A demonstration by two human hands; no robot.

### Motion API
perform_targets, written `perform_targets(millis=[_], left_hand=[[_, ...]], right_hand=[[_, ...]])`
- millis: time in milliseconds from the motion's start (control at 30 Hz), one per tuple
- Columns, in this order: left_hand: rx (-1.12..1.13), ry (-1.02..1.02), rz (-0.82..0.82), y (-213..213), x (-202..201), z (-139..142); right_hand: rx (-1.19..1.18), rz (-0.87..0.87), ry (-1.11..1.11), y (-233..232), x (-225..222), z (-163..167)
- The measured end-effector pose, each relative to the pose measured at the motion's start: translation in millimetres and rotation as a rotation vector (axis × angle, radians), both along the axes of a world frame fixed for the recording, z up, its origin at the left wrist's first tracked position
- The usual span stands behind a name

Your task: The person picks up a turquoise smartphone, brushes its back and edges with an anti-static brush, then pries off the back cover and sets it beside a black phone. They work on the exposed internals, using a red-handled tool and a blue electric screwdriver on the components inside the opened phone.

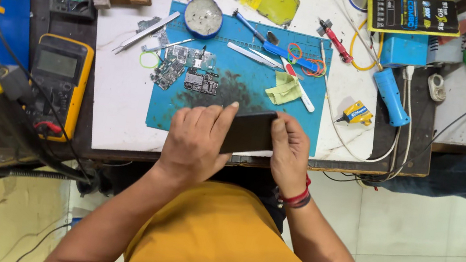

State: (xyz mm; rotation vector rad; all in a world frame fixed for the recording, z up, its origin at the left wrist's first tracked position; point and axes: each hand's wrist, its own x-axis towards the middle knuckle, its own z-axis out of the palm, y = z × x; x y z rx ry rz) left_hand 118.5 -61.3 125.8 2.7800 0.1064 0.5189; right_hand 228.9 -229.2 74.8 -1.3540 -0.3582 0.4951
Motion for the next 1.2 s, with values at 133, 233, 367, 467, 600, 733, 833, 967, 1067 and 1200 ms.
perform_targets(millis=[133,233,367,467,600,733,833,967,1067,1200], left_hand=[[-0.014,-0.036,-0.017,1,1,-3],[0.035,-0.063,-0.016,6,4,-5],[0.043,-0.076,-0.022,13,2,-9],[0.019,-0.093,-0.032,15,2,-10],[-0.002,-0.130,-0.025,16,7,-13],[0.025,-0.166,-0.017,15,11,-16],[-0.001,-0.129,-0.043,16,14,-18],[-0.142,-0.132,0.038,20,20,-21],[-0.227,-0.113,0.071,20,25,-24],[-0.311,-0.097,0.071,18,28,-26]], right_hand=[[-0.097,-0.044,-0.104,4,4,-3],[-0.075,-0.070,-0.088,10,2,-9],[-0.057,-0.056,-0.052,13,6,-15],[-0.066,-0.042,-0.038,12,11,-16],[-0.036,0.034,0.019,11,19,-17],[-0.179,0.012,0.014,12,27,-20],[-0.054,0.059,0.150,13,34,-21],[0.080,0.154,0.201,17,41,-18],[0.118,0.218,0.212,15,45,-13],[0.104,0.266,0.168,9,50,-4]])
